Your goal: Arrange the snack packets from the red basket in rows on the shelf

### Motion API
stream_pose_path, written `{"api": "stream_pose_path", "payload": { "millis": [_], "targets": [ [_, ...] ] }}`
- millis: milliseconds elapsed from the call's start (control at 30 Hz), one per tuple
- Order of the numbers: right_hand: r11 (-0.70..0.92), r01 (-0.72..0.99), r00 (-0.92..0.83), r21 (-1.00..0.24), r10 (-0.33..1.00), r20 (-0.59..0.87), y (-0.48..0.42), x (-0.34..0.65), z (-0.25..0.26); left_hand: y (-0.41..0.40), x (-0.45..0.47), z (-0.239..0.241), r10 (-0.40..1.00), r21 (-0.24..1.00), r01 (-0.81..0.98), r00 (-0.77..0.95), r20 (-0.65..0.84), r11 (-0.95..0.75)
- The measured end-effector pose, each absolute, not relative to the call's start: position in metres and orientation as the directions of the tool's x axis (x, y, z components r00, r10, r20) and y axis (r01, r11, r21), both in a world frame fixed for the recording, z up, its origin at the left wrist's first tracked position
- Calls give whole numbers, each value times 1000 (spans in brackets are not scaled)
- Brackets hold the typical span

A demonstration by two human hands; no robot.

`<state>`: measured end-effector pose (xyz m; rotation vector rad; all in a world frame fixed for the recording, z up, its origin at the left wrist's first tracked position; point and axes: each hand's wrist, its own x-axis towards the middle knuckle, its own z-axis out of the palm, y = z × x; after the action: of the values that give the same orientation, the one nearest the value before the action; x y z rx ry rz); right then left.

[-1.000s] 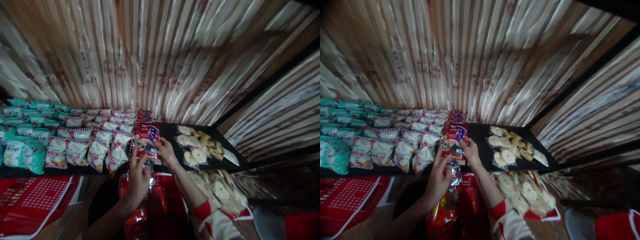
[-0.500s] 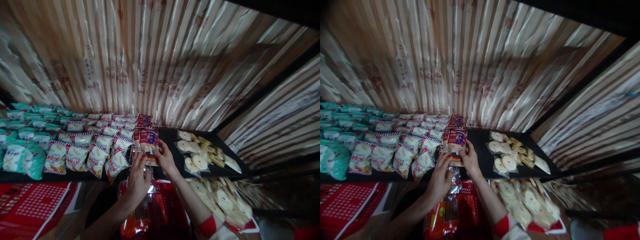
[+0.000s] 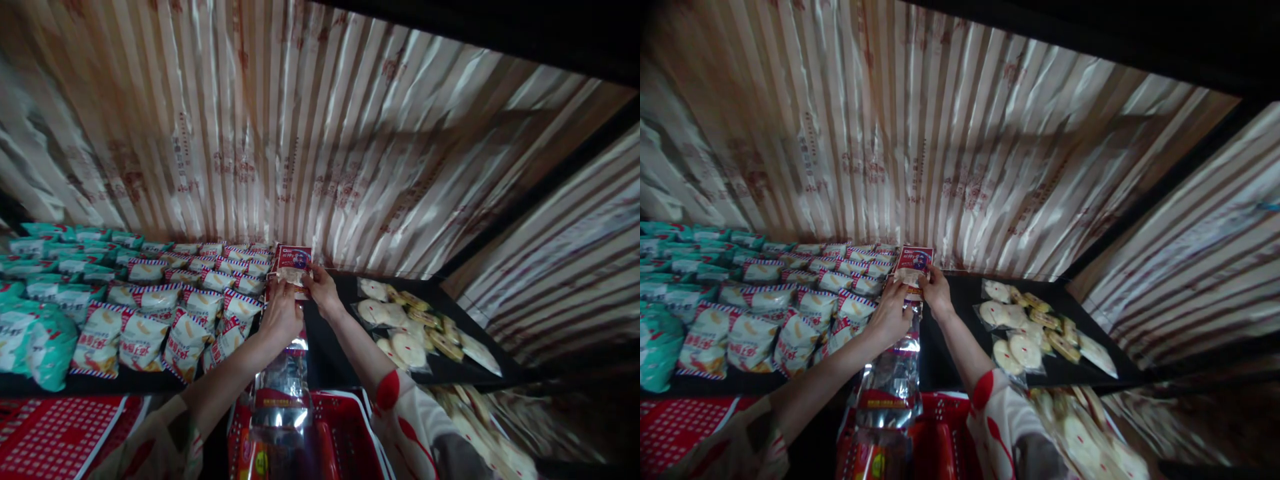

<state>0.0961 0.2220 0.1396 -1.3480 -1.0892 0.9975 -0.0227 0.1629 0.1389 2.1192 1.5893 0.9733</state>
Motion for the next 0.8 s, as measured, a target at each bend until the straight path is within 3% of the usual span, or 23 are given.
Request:
{"api": "stream_pose_path", "payload": {
  "millis": [200,367,567,800],
  "targets": [
    [15,397,256,-918,958,126,271,99,131,204,-24,150,956,570,774,153,251,-274],
    [-19,689,204,-725,964,168,294,92,133,225,-26,153,974,529,821,139,181,-216],
    [-44,795,169,-605,974,151,301,79,142,238,-25,152,976,502,840,143,166,-209],
    [-53,941,104,-336,985,136,290,74,146,245,-22,145,976,479,851,171,133,-214]
  ]
}}
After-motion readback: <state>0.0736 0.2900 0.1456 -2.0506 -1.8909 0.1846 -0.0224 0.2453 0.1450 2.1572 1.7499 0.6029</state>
